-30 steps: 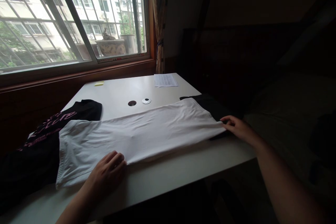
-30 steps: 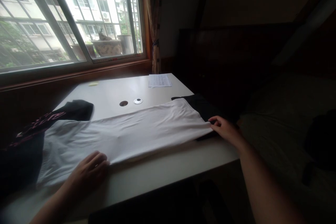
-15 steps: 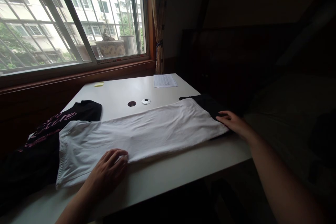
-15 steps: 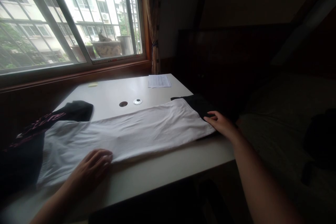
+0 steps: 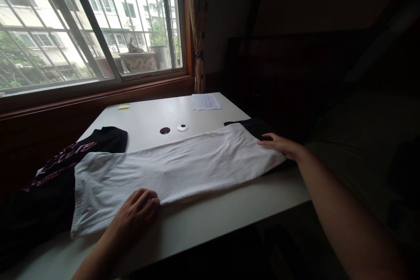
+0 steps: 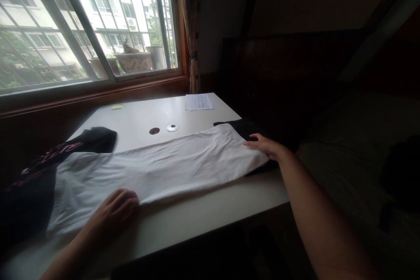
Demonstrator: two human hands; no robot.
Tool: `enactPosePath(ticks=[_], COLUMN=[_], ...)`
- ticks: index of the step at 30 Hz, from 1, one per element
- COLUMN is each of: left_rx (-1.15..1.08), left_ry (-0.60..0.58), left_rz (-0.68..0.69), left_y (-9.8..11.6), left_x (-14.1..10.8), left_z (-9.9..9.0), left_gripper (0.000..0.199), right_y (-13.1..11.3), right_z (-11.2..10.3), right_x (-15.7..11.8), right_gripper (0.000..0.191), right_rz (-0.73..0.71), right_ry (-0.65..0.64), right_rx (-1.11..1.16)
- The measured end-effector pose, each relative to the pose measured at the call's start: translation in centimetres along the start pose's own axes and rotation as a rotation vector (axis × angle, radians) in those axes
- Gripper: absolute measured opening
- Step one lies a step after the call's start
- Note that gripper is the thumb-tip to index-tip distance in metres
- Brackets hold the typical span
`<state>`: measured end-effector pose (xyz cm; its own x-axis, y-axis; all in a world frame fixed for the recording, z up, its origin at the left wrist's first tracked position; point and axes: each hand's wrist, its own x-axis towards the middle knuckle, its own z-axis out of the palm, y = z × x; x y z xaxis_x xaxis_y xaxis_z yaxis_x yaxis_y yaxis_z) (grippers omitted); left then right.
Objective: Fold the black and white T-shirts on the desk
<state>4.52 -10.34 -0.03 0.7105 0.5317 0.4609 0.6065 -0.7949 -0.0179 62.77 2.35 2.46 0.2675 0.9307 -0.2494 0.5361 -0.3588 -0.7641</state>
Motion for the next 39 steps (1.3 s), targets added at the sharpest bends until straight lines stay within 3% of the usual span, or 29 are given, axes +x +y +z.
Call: enactPosePath(ticks=[6,11,15,24,28,35,39], left_rx=[0.026,0.041,0.092,0.053,0.015,-0.004,-0.016], left_ry=[-0.006,0.027,0.107,0.028,0.022,0.020,0.002], left_rz=[0.016,0.013,0.015,0.028,0.012,-0.006,-0.007], left_y=[0.0,-0.3,-0.4,-0.7,-0.8,-0.7,-0.8], left_x=[0.0,-0.2,-0.5,-0.3,-0.3,-0.3,-0.3], left_z=[-0.1,-0.2,-0.1,0.7,0.6,0.4,0.5], left_gripper=[0.015,0.016,0.015,0.016,0.023,0.031,0.031], right_y=[-2.0,-3.2,-3.8,-1.8,-1.5,0.1,1.7], right_z=[1.1,1.8,1.6,1.9,1.3,-1.3,-1.7], right_x=[1.3,2.0,2.2,2.1,0.8,-4.1,-5.2], right_gripper=[0.084,0.065,0.069,0.064,0.064,0.097,0.094], right_rz=[-0.089,-0.233,-0.314,-0.226,-0.214,-0.096,-0.121], right_ry=[-0.132,-0.049,-0.025,-0.001,-0.033,-0.254,-0.245], right_rx=[0.126,0.116,0.200,0.136,0.143,0.220,0.142])
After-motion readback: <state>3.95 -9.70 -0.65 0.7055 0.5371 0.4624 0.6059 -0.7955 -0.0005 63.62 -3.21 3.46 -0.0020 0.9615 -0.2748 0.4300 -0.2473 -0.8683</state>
